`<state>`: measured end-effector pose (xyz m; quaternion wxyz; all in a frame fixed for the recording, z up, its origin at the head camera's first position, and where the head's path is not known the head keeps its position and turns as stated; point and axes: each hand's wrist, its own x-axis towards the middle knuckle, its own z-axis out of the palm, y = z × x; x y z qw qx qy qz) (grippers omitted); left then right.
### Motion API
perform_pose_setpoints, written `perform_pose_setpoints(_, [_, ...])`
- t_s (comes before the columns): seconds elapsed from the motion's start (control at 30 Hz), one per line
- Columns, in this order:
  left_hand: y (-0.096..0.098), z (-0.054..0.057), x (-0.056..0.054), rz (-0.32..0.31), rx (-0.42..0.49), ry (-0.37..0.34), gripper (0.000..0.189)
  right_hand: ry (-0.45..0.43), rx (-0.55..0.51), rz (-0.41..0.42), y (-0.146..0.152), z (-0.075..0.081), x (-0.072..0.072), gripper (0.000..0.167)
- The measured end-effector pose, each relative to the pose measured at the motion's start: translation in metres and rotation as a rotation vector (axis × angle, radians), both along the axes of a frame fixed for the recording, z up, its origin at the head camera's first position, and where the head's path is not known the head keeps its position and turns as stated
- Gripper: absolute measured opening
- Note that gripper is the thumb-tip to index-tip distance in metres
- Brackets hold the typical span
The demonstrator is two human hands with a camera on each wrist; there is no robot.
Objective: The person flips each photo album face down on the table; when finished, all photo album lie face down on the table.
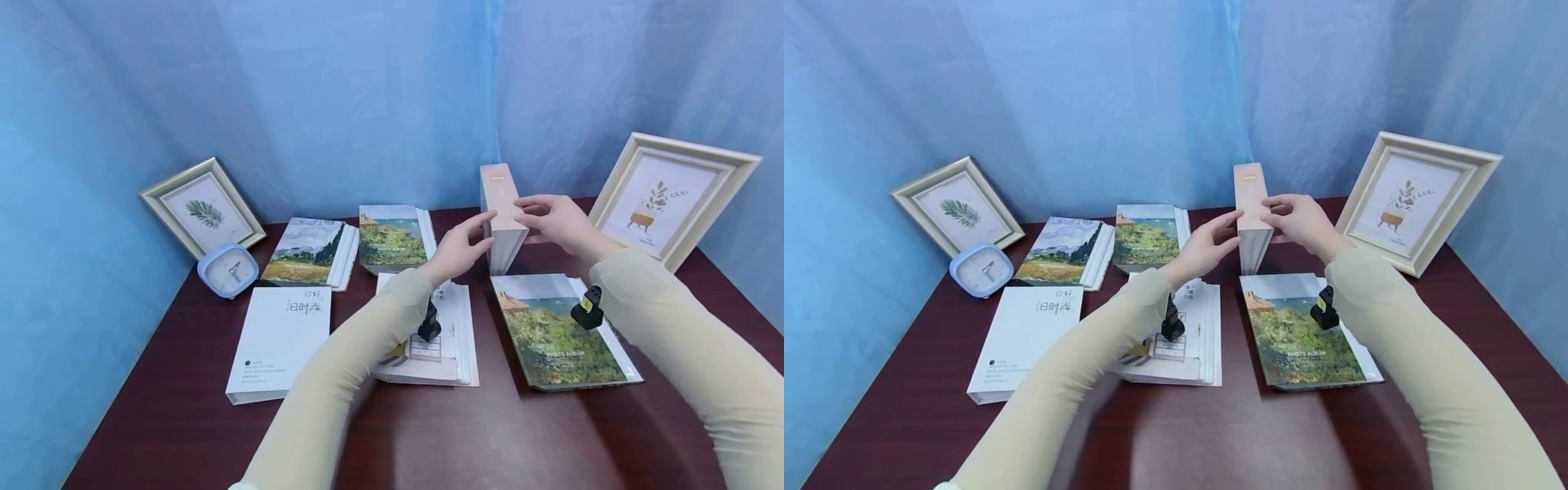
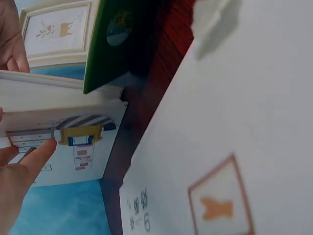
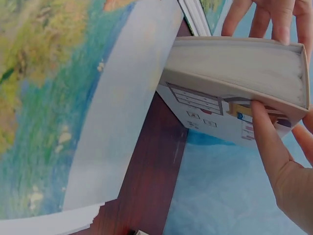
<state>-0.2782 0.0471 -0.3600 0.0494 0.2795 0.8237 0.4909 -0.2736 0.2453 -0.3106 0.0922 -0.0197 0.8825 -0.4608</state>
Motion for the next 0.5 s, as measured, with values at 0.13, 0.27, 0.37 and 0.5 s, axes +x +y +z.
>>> perform_pose_setpoints(0.13, [0.006, -0.004, 0.001, 0.0, -0.009, -0.003, 0.055, -0.032, -0.008, 0.013, 0.004, 0.001, -0.001, 0.055])
perform_pose_setpoints(0.27, [0.012, -0.009, 0.002, 0.008, -0.026, -0.001, 0.059, -0.06, -0.022, 0.019, 0.004, 0.003, -0.002, 0.058])
perform_pose_setpoints(0.37, [0.016, -0.01, 0.001, 0.031, -0.021, -0.005, 0.063, -0.069, -0.036, 0.0, 0.0, 0.004, -0.002, 0.06])
perform_pose_setpoints(0.5, [0.018, -0.012, -0.001, 0.062, 0.016, -0.034, 0.065, -0.065, -0.049, -0.032, -0.004, 0.002, -0.002, 0.063])
